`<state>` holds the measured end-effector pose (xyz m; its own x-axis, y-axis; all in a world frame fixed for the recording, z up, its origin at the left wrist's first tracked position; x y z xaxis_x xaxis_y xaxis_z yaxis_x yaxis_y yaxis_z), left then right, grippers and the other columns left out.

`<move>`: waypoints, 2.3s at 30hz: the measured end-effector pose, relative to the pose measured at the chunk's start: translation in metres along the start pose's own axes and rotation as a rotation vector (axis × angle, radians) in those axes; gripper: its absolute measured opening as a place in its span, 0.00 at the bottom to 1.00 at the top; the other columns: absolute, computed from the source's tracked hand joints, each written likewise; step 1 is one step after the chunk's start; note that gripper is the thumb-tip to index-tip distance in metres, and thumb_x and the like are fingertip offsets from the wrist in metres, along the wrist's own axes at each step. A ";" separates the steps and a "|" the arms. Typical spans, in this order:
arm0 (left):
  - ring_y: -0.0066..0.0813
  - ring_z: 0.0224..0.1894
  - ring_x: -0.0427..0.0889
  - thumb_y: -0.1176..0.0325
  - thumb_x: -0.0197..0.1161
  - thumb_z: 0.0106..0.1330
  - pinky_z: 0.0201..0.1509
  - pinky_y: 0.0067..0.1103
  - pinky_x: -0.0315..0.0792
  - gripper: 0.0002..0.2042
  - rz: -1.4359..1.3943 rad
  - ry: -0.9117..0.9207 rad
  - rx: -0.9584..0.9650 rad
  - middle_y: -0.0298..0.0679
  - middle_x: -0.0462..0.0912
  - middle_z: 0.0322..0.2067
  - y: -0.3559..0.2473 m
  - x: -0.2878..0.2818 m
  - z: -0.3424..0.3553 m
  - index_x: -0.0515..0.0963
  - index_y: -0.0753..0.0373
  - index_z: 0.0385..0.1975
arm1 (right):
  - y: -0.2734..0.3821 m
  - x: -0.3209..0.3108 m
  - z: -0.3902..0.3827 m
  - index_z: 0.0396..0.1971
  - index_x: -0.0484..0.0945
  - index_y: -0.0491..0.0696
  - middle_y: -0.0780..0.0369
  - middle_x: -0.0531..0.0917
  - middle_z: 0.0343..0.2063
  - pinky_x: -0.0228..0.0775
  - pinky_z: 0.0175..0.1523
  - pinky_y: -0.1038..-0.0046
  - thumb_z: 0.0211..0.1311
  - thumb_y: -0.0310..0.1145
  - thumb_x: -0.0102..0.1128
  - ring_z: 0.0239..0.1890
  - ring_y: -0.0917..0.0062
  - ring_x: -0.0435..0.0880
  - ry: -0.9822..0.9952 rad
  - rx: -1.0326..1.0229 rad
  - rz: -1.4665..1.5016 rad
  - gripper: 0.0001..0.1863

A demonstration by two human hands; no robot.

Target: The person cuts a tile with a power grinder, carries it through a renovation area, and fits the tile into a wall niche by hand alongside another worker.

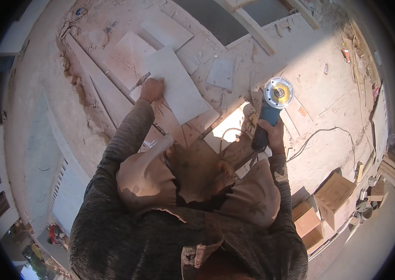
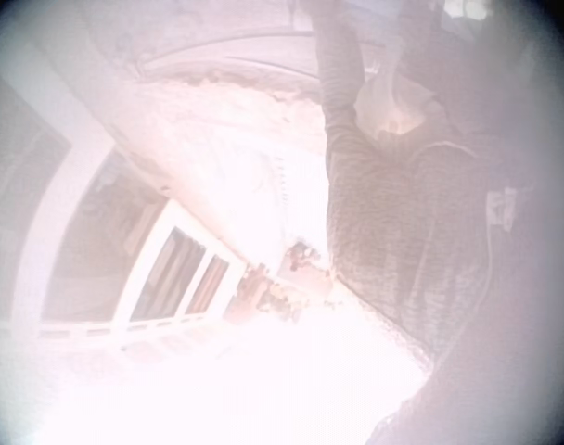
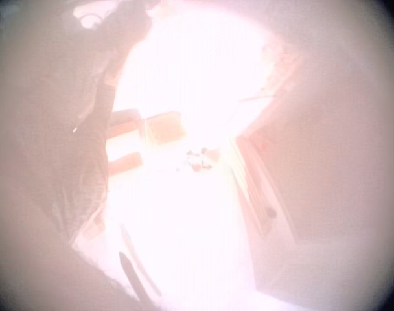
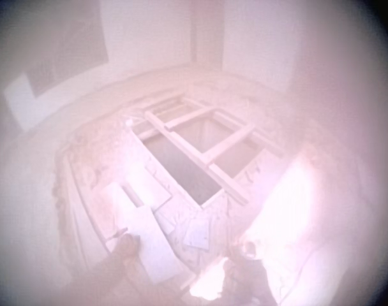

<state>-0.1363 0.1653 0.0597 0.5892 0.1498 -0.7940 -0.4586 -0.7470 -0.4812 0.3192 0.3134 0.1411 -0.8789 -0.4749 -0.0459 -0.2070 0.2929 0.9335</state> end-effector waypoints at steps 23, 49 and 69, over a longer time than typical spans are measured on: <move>0.49 0.39 0.81 0.59 0.76 0.54 0.39 0.38 0.73 0.21 -0.198 0.285 0.922 0.46 0.81 0.34 -0.122 0.062 -0.192 0.72 0.63 0.38 | 0.019 0.080 0.013 0.44 0.77 0.44 0.66 0.80 0.34 0.74 0.40 0.76 0.51 0.29 0.72 0.34 0.82 0.81 0.148 0.038 0.207 0.20; 0.57 0.54 0.74 0.56 0.77 0.57 0.57 0.41 0.72 0.34 -0.155 -0.218 0.913 0.55 0.72 0.53 -0.071 0.046 -0.132 0.67 0.68 0.56 | 0.021 0.101 0.047 0.46 0.75 0.39 0.58 0.84 0.37 0.78 0.41 0.70 0.46 0.30 0.75 0.36 0.71 0.85 0.125 0.019 -0.169 0.27; 0.65 0.76 0.45 0.39 0.64 0.63 0.78 0.50 0.41 0.50 0.205 -0.337 0.544 0.68 0.47 0.72 -0.002 0.038 -0.071 0.52 0.73 0.72 | 0.003 0.103 0.050 0.53 0.68 0.42 0.40 0.84 0.39 0.76 0.48 0.52 0.47 0.41 0.71 0.45 0.42 0.83 0.302 -0.040 -0.805 0.34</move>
<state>-0.0653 0.1264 0.0570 0.2554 0.2994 -0.9193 -0.8611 -0.3620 -0.3572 0.2065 0.3072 0.1210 -0.3176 -0.7277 -0.6079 -0.6976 -0.2549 0.6696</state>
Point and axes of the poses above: each hand's wrist, its own z-axis towards the middle knuckle, its own x-axis out of the palm, y = z × x, the point moved 1 cm from there along z, towards the middle knuckle
